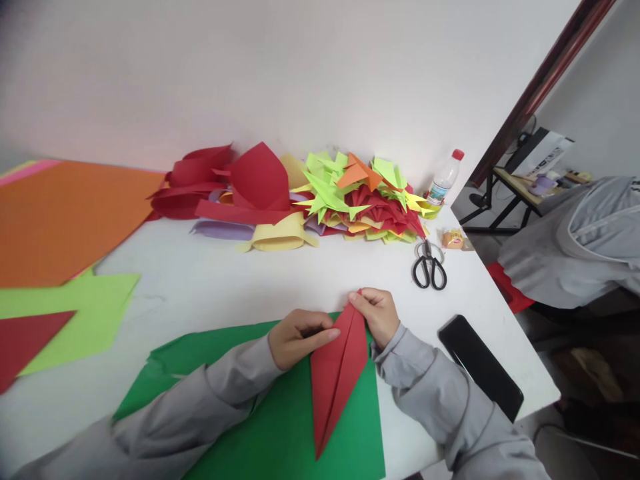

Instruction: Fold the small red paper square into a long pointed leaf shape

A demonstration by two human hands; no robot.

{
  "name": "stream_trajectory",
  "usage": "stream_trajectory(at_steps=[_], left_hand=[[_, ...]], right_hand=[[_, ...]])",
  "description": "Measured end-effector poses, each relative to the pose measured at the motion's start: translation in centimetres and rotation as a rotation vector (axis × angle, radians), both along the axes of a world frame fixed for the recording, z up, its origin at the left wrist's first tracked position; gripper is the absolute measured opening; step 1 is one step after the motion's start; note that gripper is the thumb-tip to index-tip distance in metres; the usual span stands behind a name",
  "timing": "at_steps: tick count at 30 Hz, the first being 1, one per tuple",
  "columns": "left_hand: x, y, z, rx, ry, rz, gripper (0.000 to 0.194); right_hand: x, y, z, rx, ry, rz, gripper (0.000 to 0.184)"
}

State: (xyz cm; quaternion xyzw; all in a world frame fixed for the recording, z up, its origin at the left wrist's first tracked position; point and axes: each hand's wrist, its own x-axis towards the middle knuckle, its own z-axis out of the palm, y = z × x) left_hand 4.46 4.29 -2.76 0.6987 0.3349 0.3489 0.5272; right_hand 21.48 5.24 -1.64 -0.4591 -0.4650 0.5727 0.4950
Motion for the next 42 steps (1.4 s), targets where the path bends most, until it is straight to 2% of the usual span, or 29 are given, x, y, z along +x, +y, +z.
stream_trajectory(at_steps=[8,15,19,25,33,37,42], left_hand=[[0.2,0.6,-1.0,0.042,0.021,0.002,0.04],[0.0,0.2,-0.2,0.007,0.009,-0.025,0.04],[0.0,-0.1,0.0,-0.036,-0.019,-0.029,0.04],[0.1,0.2,0.1,-0.039,-0.014,0.017,0.037],[0.3,0.5,0.4,-0.045,-0.043,0.027,0.029],[0.3,0.5,0.1,-0.06,-0.036,0.03,0.029],[0.3,0.6,-0.4,-0.078,-0.077,0.001,0.032]], right_hand=[[0.0,-0.1,-0.3,-0.018,-0.013,0.0,0.039],[0.1,0.1,-0.7,-0.025,0.015,-0.038,0.037],[0.1,-0.1,-0.6,-0.02,-0.011,-0.013,0.036],[-0.1,-0.7,0.5,0.157,-0.226,0.162,0.034],[-0.4,-0.9,0.6,0.296,-0.382,0.22,0.041],[-0.3,-1.0,0.4,0.287,-0.407,0.207,0.042],[-0.2,-1.1,0.4,0.179,-0.375,0.179,0.048]])
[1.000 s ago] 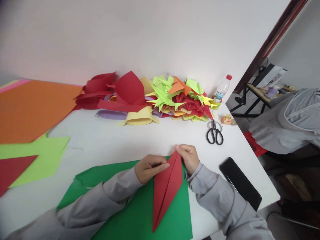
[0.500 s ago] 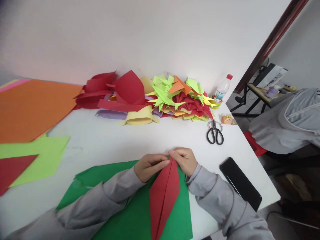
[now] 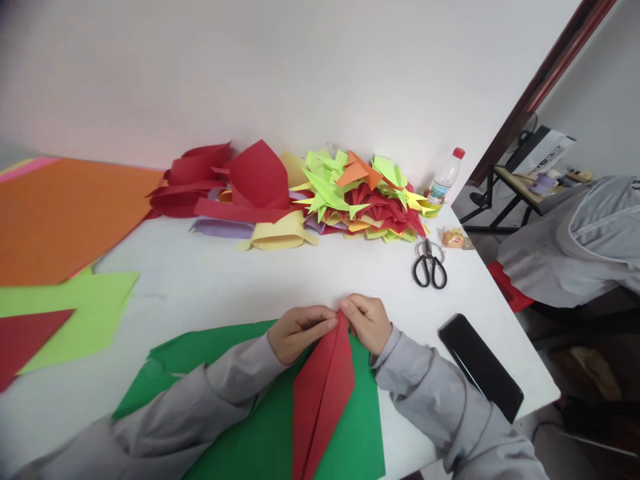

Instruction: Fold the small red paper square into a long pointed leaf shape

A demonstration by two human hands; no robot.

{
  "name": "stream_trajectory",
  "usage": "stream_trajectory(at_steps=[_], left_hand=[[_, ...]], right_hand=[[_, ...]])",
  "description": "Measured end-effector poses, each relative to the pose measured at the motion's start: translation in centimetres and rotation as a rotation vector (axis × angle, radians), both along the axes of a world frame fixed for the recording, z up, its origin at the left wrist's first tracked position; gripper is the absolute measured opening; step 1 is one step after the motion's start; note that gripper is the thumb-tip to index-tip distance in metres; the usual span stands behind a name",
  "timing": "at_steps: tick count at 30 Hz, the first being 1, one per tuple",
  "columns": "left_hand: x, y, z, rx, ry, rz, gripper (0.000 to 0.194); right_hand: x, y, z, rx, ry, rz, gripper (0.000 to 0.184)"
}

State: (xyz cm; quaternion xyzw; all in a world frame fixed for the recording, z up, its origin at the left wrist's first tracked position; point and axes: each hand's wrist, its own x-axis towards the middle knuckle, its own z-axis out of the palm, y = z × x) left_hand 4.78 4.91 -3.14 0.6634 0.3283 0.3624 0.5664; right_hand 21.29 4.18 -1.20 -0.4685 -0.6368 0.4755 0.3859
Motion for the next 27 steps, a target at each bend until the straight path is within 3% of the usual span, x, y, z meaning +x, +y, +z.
stream_trajectory(at_steps=[8,14,27], left_hand=[[0.08,-0.19,0.64,-0.027,0.068,0.056,0.032],[-0.04,-0.03,0.17,-0.007,0.065,0.042,0.032],[0.12,-0.32,0.72,-0.084,-0.02,0.032,0.03]], right_hand=[[-0.22,0.08,0.04,0.125,-0.069,-0.005,0.044],[-0.01,-0.08,-0.15,0.076,-0.07,0.03,0.049],[-0.27,0.08,0.48,0.169,-0.117,0.093,0.048]])
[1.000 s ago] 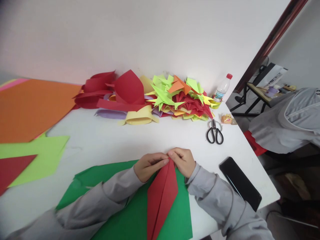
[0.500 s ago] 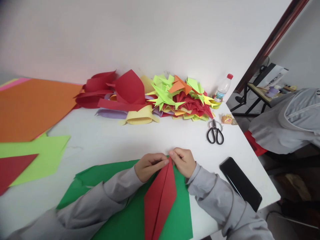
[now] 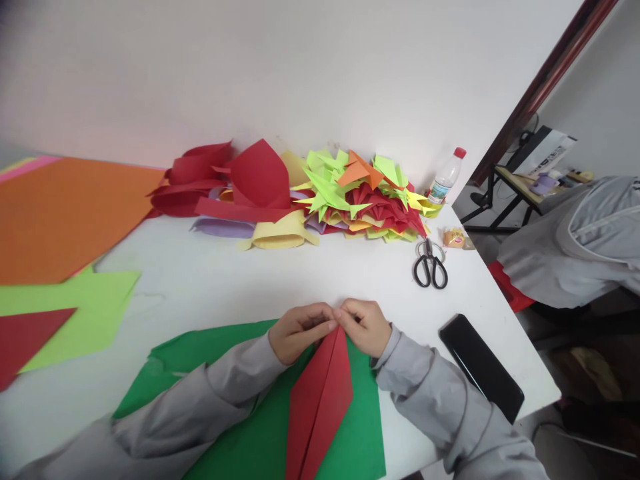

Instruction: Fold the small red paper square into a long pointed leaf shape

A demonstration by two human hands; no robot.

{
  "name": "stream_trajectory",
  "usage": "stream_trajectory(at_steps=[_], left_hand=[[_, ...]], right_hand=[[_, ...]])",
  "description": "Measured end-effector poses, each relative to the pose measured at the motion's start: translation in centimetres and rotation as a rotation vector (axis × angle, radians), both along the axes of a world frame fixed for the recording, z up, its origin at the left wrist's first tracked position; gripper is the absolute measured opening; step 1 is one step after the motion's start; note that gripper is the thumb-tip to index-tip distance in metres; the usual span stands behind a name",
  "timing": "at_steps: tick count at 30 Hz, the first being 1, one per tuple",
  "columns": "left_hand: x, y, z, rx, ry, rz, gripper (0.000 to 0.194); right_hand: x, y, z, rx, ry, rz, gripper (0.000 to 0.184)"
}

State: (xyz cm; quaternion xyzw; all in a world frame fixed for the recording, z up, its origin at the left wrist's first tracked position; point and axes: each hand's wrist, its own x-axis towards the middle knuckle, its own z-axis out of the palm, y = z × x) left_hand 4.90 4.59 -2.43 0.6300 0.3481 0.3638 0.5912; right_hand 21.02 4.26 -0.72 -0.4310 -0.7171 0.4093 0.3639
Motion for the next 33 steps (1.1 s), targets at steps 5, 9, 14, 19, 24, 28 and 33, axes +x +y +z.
stream_trajectory(at_steps=[5,9,14,19,24,28,33], left_hand=[[-0.1,0.2,-0.1,0.024,-0.005,-0.03,0.031],[-0.1,0.3,-0.3,0.09,0.065,-0.018,0.03],[-0.1,0.1,-0.3,0.161,0.109,-0.005,0.03],[-0.1,0.0,-0.4,0.162,0.104,-0.013,0.03],[0.1,0.6,-1.4,0.156,0.064,-0.017,0.036],[0.1,0.7,-1.8,0.153,0.038,-0.022,0.037],[-0.1,0.4,-1.8,0.097,0.006,-0.045,0.039]], right_hand=[[-0.2,-0.3,-0.1,0.014,-0.018,-0.046,0.042],[-0.4,-0.4,-0.6,-0.014,0.004,-0.108,0.039],[-0.2,0.3,-0.8,-0.051,0.084,-0.225,0.041],[0.2,1.1,-0.8,-0.096,0.188,-0.326,0.045],[0.3,1.2,-1.3,-0.145,0.235,-0.337,0.047],[0.5,1.4,-1.4,-0.172,0.311,-0.361,0.047],[0.7,1.8,-1.0,-0.249,0.464,-0.437,0.047]])
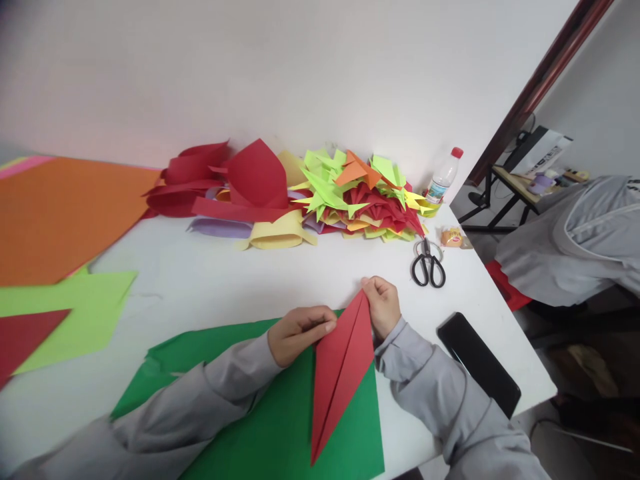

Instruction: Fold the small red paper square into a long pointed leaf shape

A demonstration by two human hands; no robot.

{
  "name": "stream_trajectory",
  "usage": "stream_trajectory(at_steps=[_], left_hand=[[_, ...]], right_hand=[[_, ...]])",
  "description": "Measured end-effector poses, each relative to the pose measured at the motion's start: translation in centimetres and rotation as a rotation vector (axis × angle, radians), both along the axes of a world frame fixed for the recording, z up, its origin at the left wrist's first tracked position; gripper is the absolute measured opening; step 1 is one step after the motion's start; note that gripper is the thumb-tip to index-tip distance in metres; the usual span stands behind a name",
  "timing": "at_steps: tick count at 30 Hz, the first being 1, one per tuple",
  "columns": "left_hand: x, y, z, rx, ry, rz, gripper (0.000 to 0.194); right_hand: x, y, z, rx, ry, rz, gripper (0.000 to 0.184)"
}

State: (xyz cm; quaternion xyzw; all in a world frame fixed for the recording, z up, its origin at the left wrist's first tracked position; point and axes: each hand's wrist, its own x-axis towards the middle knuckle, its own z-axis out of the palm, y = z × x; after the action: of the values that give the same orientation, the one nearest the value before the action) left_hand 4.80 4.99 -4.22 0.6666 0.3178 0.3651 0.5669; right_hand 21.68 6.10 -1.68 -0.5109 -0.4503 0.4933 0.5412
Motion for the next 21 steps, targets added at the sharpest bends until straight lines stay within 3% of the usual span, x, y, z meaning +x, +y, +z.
stream_trajectory(at_steps=[7,14,18,21], left_hand=[[0.2,-0.1,-0.5,-0.128,-0.034,-0.038,0.041],[-0.2,-0.6,0.5,-0.049,0.03,-0.005,0.04],[-0.4,-0.7,0.7,-0.067,0.047,-0.016,0.042],[-0.3,-0.4,0.4,-0.093,0.005,-0.052,0.046]], right_hand=[[0.4,0.6,0.2,-0.043,0.101,-0.075,0.048],[0.6,0.8,0.4,-0.031,0.116,-0.113,0.048],[0.6,0.8,0.1,-0.028,0.144,-0.063,0.047],[0.3,0.4,0.0,0.026,0.038,0.029,0.047]])
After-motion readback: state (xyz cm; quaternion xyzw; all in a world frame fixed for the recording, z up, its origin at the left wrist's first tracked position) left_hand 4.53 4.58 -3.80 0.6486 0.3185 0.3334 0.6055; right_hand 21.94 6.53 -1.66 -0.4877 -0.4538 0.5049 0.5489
